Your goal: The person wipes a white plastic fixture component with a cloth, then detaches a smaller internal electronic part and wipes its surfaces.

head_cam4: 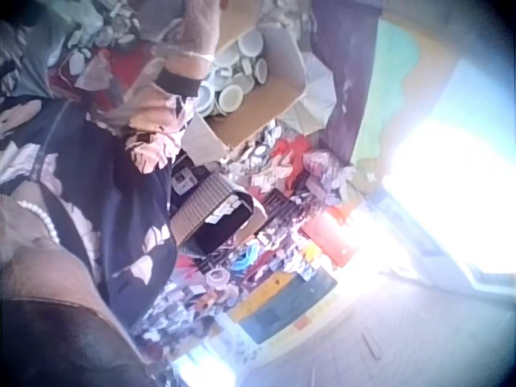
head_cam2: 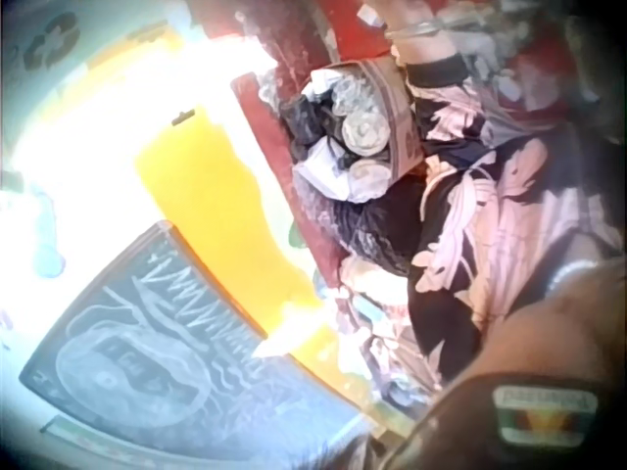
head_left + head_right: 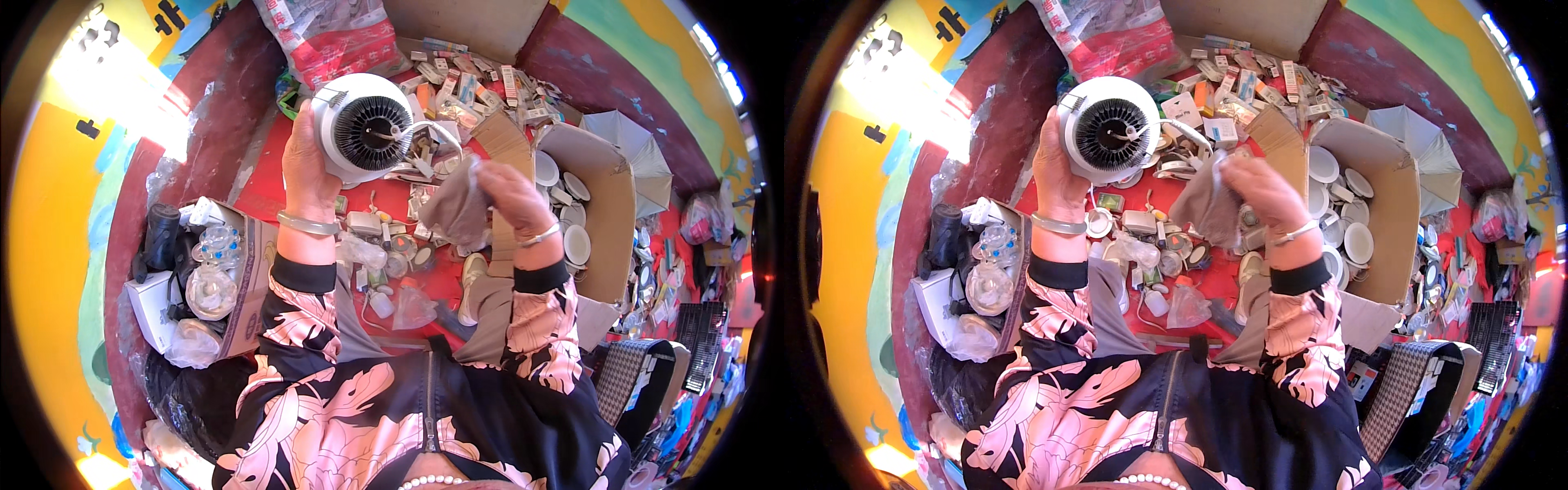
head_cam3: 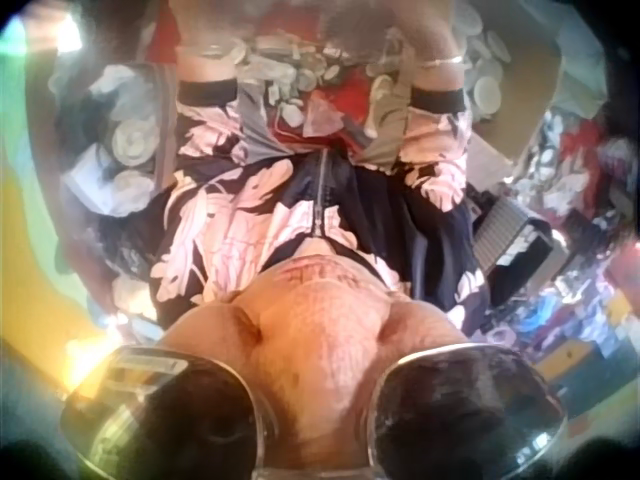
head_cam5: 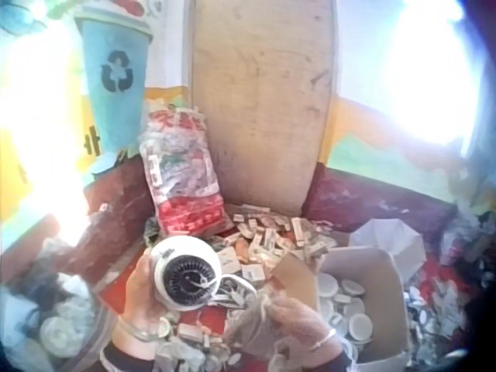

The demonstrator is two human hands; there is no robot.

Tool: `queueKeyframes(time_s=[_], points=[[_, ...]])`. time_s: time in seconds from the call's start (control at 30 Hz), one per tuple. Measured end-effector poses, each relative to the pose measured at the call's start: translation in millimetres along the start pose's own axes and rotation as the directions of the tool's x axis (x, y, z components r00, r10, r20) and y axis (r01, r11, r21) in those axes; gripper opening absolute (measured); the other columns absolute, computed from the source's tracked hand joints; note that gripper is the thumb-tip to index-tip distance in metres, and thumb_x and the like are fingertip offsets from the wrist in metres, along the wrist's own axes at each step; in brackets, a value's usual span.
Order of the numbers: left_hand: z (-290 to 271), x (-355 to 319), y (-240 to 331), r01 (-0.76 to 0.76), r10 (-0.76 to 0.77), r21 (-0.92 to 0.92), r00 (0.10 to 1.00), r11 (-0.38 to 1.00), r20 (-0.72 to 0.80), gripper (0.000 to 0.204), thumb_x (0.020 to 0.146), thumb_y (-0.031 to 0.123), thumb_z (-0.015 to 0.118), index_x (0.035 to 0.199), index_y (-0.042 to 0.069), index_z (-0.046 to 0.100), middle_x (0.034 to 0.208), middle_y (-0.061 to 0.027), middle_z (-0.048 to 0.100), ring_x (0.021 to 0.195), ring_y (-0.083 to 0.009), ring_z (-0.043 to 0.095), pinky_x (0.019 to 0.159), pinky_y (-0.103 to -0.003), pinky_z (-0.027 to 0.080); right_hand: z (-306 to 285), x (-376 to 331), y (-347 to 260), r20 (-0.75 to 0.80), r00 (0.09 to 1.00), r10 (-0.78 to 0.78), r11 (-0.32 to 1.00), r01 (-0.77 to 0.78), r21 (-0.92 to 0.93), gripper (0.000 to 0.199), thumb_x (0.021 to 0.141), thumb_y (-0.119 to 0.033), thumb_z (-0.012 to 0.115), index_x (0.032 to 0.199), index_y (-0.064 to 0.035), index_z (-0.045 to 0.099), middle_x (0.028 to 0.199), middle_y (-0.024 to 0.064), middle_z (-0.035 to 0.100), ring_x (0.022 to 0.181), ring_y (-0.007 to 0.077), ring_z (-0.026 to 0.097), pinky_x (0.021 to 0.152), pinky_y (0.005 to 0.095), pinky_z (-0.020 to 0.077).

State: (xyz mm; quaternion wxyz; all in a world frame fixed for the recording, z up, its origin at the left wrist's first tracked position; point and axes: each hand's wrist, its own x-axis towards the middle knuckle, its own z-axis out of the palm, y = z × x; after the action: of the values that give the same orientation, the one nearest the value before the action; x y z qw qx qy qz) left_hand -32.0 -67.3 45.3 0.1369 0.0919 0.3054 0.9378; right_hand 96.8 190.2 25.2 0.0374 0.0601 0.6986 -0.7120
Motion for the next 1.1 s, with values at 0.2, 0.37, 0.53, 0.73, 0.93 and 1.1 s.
queueKeyframes(time_s=[0.2,0.37,0.53,0.73,0.93,1.1], points=[[11,-4,2,-0.034,0.072,0.265,0.988,0.964,-0.137,0.044,0.09,0.036,0.053,0.108,-0.004,0.057,0.099,-0.011,0.064,0.086,-0.0187,0.063,0.076,-0.031,0.051,-15,-1,-22,-0.272,0.929,-0.251,0.796,0.358,0.487,0.032,0.095,-0.019,0.045,0.117,0.0033,0.052,0.11,0.0095,0.058,0.101,0.0174,0.055,0.089,0.0314,0.0436],[15,-7,-13,0.034,-0.011,0.337,0.997,0.941,-0.071,0.046,0.089,0.036,0.055,0.112,-0.004,0.055,0.101,-0.0122,0.063,0.087,-0.0197,0.063,0.076,-0.031,0.052,13,8,-18,-0.245,0.934,-0.261,0.937,0.306,0.168,0.029,0.096,-0.017,0.043,0.117,0.001,0.052,0.104,0.0086,0.059,0.096,0.0151,0.056,0.083,0.0297,0.0458],[8,-1,-28,0.063,-0.043,0.269,0.996,0.961,-0.079,0.045,0.09,0.034,0.054,0.113,-0.004,0.054,0.103,-0.0126,0.063,0.088,-0.02,0.063,0.077,-0.032,0.052,51,20,-7,-0.046,0.912,-0.407,0.801,0.333,-0.497,0.021,0.091,-0.018,0.05,0.104,-0.0021,0.053,0.082,0.0102,0.06,0.077,0.0228,0.059,0.067,0.0319,0.046],[8,-1,-29,0.065,-0.037,0.254,0.993,0.965,-0.114,0.042,0.09,0.033,0.054,0.113,-0.002,0.054,0.103,-0.0117,0.063,0.089,-0.0198,0.063,0.077,-0.032,0.052,62,26,10,-0.154,0.884,-0.442,0.751,0.271,-0.602,0.021,0.089,-0.024,0.055,0.09,-0.003,0.057,0.073,0.0153,0.061,0.065,0.0303,0.059,0.059,0.036,0.0458],[5,0,-29,0.082,-0.068,0.141,0.992,0.987,-0.105,0.038,0.09,0.032,0.054,0.112,0.0,0.054,0.103,-0.0109,0.063,0.09,-0.02,0.062,0.079,-0.032,0.051,51,18,3,-0.051,0.999,0.005,0.926,0.014,0.377,0.026,0.092,-0.028,0.053,0.09,-0.004,0.062,0.073,-0.001,0.062,0.063,0.0056,0.058,0.056,0.0209,0.048],[-2,3,-17,-0.032,0.031,-0.015,0.998,0.999,-0.063,0.041,0.088,0.033,0.057,0.114,0.001,0.055,0.108,-0.012,0.062,0.096,-0.023,0.061,0.085,-0.037,0.051,32,10,16,0.157,0.987,-0.009,0.869,-0.07,0.489,0.024,0.091,-0.024,0.055,0.103,-0.0032,0.058,0.085,-0.0011,0.061,0.07,0.0066,0.058,0.063,0.0215,0.0477]])
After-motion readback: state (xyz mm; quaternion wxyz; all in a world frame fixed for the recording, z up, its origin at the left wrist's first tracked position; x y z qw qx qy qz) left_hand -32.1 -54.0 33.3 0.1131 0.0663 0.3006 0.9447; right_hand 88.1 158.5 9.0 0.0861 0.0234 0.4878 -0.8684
